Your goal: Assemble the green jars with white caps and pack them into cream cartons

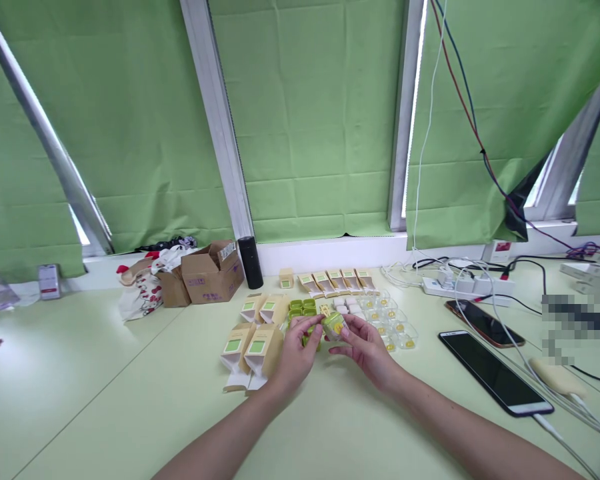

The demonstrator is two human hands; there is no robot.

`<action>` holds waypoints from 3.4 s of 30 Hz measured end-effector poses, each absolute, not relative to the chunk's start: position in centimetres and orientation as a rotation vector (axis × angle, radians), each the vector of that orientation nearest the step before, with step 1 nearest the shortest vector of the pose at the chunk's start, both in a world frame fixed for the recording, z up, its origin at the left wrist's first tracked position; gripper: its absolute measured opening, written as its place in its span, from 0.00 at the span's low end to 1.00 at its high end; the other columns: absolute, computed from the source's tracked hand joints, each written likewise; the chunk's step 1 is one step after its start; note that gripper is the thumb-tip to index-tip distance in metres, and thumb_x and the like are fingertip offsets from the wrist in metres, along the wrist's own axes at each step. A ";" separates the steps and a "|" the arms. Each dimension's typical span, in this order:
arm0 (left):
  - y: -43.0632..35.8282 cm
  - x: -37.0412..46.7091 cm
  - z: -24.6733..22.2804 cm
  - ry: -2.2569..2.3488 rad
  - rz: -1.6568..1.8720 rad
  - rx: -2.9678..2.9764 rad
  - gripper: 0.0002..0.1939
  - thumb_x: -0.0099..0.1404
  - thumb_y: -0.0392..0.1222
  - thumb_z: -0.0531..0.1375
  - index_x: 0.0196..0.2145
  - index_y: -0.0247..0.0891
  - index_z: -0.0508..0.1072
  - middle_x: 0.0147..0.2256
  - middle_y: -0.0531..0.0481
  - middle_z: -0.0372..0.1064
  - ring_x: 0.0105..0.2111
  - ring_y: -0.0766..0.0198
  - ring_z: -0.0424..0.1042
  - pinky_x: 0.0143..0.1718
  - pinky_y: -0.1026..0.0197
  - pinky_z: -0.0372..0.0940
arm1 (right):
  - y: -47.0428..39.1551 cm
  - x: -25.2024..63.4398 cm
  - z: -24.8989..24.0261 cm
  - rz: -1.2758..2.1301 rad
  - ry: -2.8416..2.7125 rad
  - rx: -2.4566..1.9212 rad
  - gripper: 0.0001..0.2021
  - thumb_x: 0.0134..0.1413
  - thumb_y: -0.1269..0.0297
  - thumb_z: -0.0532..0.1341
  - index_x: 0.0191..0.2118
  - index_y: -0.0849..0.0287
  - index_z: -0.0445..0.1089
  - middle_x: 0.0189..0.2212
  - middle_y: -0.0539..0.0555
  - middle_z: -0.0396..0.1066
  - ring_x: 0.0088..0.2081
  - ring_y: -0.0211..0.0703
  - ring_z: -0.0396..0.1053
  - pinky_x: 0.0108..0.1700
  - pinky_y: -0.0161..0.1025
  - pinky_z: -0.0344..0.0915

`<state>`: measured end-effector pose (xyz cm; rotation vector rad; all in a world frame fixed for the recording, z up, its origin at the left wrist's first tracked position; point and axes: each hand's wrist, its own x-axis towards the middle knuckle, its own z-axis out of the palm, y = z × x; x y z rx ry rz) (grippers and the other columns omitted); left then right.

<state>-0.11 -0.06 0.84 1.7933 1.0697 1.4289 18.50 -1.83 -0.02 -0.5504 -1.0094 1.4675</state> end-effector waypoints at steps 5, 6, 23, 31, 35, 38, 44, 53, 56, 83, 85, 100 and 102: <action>0.1 -0.2 0.6 1.060 1.430 1.780 0.25 0.67 0.61 0.65 0.48 0.38 0.83 0.48 0.38 0.75 0.51 0.48 0.75 0.54 0.47 0.69 | -1.6 18.5 -0.3 1.278 -1.093 -0.653 0.26 0.43 0.52 0.79 0.47 0.54 0.75 0.44 0.54 0.74 0.38 0.46 0.75 0.40 0.47 0.78; 0.1 -0.2 0.5 1.033 1.416 1.775 0.24 0.66 0.60 0.66 0.49 0.38 0.83 0.48 0.37 0.75 0.51 0.47 0.75 0.54 0.47 0.69 | -1.5 18.5 -0.4 1.241 -1.116 -0.673 0.26 0.43 0.52 0.79 0.48 0.54 0.75 0.43 0.54 0.75 0.38 0.46 0.75 0.40 0.46 0.78; -0.4 -0.1 1.1 0.875 1.367 1.656 0.24 0.67 0.56 0.67 0.55 0.40 0.81 0.54 0.38 0.75 0.56 0.47 0.73 0.60 0.46 0.67 | -2.1 18.1 -0.5 0.995 -1.194 -0.741 0.29 0.44 0.62 0.76 0.54 0.47 0.71 0.58 0.57 0.69 0.62 0.56 0.65 0.51 0.48 0.75; -1.1 -0.2 2.3 1.055 1.501 1.724 0.15 0.67 0.51 0.67 0.49 0.46 0.85 0.50 0.41 0.75 0.55 0.51 0.71 0.58 0.48 0.68 | -2.1 18.1 -0.9 1.055 -1.265 -0.664 0.25 0.52 0.59 0.74 0.55 0.46 0.69 0.60 0.58 0.67 0.56 0.52 0.69 0.49 0.45 0.74; -1.4 -0.1 2.7 1.072 1.563 1.730 0.11 0.65 0.50 0.68 0.43 0.46 0.87 0.47 0.42 0.78 0.53 0.50 0.72 0.54 0.49 0.70 | -2.2 18.0 -1.0 1.095 -1.295 -0.642 0.25 0.55 0.57 0.73 0.56 0.46 0.68 0.60 0.58 0.65 0.55 0.52 0.70 0.48 0.45 0.74; -1.6 0.1 2.7 1.063 1.581 1.776 0.08 0.66 0.48 0.67 0.36 0.44 0.86 0.42 0.43 0.80 0.51 0.50 0.72 0.54 0.49 0.70 | -2.2 17.9 -1.2 1.136 -1.334 -0.644 0.25 0.56 0.60 0.71 0.57 0.45 0.66 0.58 0.57 0.65 0.51 0.48 0.72 0.45 0.43 0.74; -2.1 0.3 2.5 1.151 1.577 1.957 0.06 0.68 0.43 0.65 0.34 0.44 0.82 0.42 0.45 0.80 0.50 0.50 0.72 0.53 0.48 0.69 | -2.2 17.7 -1.7 1.079 -1.414 -0.751 0.26 0.54 0.66 0.69 0.57 0.46 0.65 0.57 0.56 0.67 0.52 0.48 0.73 0.50 0.46 0.73; -2.4 0.0 2.4 1.166 1.475 2.175 0.08 0.72 0.40 0.59 0.34 0.45 0.76 0.43 0.46 0.77 0.51 0.51 0.70 0.52 0.48 0.68 | -2.0 18.1 -1.1 0.826 -1.535 -0.864 0.26 0.50 0.68 0.69 0.56 0.49 0.69 0.52 0.56 0.76 0.55 0.55 0.72 0.58 0.54 0.67; -2.3 0.0 2.3 1.170 1.463 2.168 0.09 0.73 0.39 0.57 0.35 0.44 0.75 0.44 0.45 0.74 0.50 0.52 0.72 0.51 0.49 0.69 | -2.0 18.1 -1.0 0.829 -1.533 -0.874 0.26 0.49 0.68 0.69 0.55 0.50 0.70 0.51 0.55 0.77 0.53 0.55 0.73 0.57 0.53 0.68; 1.0 -1.1 2.1 1.010 1.613 0.996 0.23 0.53 0.57 0.74 0.30 0.36 0.73 0.30 0.49 0.76 0.30 0.61 0.77 0.32 0.59 0.74 | -2.6 19.3 0.8 0.522 -1.635 -0.883 0.06 0.58 0.69 0.65 0.38 0.48 0.74 0.55 0.55 0.76 0.61 0.61 0.66 0.61 0.62 0.63; 1.0 -1.1 2.1 1.000 1.585 0.943 0.21 0.52 0.54 0.75 0.29 0.36 0.73 0.28 0.50 0.76 0.28 0.63 0.76 0.31 0.60 0.74 | -2.7 19.8 1.8 0.453 -1.666 -0.906 0.04 0.60 0.67 0.64 0.35 0.49 0.74 0.56 0.56 0.76 0.61 0.62 0.66 0.59 0.62 0.63; 0.7 -0.8 2.0 0.978 1.529 0.886 0.16 0.53 0.46 0.74 0.29 0.34 0.75 0.27 0.49 0.75 0.26 0.64 0.74 0.31 0.61 0.73 | -6.8 32.0 3.3 0.053 -2.028 -1.359 0.09 0.69 0.64 0.54 0.35 0.54 0.67 0.44 0.56 0.67 0.27 0.39 0.70 0.32 0.41 0.68; 0.7 -0.7 2.0 0.975 1.525 0.885 0.15 0.53 0.46 0.74 0.29 0.33 0.75 0.27 0.49 0.75 0.27 0.64 0.74 0.32 0.60 0.73 | -6.9 33.5 1.8 0.032 -2.065 -1.406 0.10 0.68 0.65 0.52 0.34 0.54 0.67 0.43 0.56 0.67 0.27 0.40 0.71 0.33 0.41 0.69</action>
